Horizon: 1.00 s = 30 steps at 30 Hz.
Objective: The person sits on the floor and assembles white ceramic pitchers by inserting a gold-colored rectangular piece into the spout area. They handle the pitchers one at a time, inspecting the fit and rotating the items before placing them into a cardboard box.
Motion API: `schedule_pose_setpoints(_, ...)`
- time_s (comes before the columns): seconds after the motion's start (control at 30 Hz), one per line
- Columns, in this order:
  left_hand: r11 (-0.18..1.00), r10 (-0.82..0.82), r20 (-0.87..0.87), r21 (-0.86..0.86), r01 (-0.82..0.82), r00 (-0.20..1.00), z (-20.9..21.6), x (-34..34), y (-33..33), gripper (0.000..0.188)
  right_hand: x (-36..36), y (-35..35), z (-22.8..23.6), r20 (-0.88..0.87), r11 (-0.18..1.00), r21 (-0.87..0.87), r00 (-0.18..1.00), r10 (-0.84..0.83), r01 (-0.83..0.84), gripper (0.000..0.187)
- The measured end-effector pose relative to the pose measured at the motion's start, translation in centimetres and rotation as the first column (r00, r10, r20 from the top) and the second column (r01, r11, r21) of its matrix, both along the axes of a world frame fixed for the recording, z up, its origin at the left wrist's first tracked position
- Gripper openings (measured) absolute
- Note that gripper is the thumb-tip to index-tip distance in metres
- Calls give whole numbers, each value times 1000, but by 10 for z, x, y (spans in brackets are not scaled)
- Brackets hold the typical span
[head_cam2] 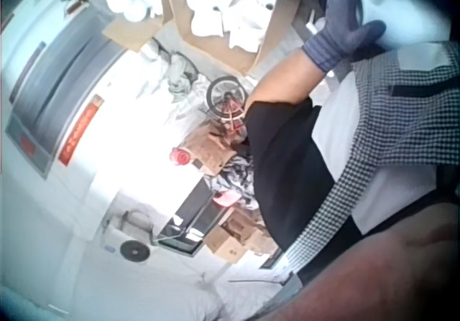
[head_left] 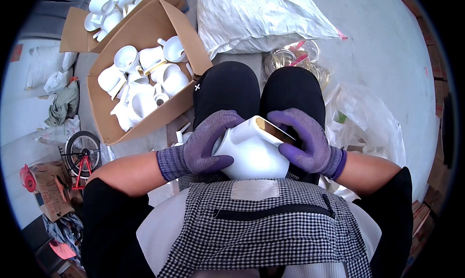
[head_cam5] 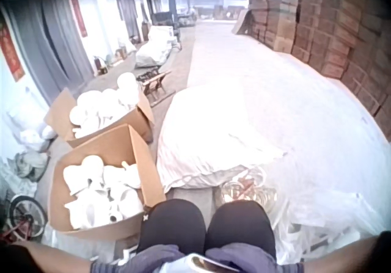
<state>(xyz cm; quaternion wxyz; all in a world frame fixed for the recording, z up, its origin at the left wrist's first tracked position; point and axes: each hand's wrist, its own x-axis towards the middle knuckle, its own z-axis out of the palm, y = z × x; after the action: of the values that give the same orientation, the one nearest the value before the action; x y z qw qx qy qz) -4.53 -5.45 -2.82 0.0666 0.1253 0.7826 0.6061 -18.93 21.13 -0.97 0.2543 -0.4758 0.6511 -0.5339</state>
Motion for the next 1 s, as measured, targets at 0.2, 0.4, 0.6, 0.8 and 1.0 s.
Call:
schedule_pose_setpoints(0.2, 996, 30, 128, 76, -40, 991, -3, 10, -3, 80, 16, 4, 6, 444, 976, -53, 880, -168, 213, 51)
schedule_pose_setpoints(0.4, 974, 62, 242, 198, -112, 968, 13, 5, 1, 79, 5, -3, 3, 908, 870, -220, 418, 18, 442, 79)
schedule_pose_setpoints(0.6, 968, 190, 384, 83, -239, 904, 38, -8, -4, 87, -1, 12, 21, 908, 712, -419, 247, 339, 563, 97)
schedule_pose_setpoints(0.8, 931, 304, 13, -215, -294, 953, 63, -23, -3, 70, 12, 12, 66, 869, 709, -495, 305, 390, 503, 101)
schedule_pose_setpoints(1.0, 870, 228, -373, -336, -360, 900, 108, -41, 42, 53, 30, -7, 88, 778, 696, -628, 312, 545, 348, 99)
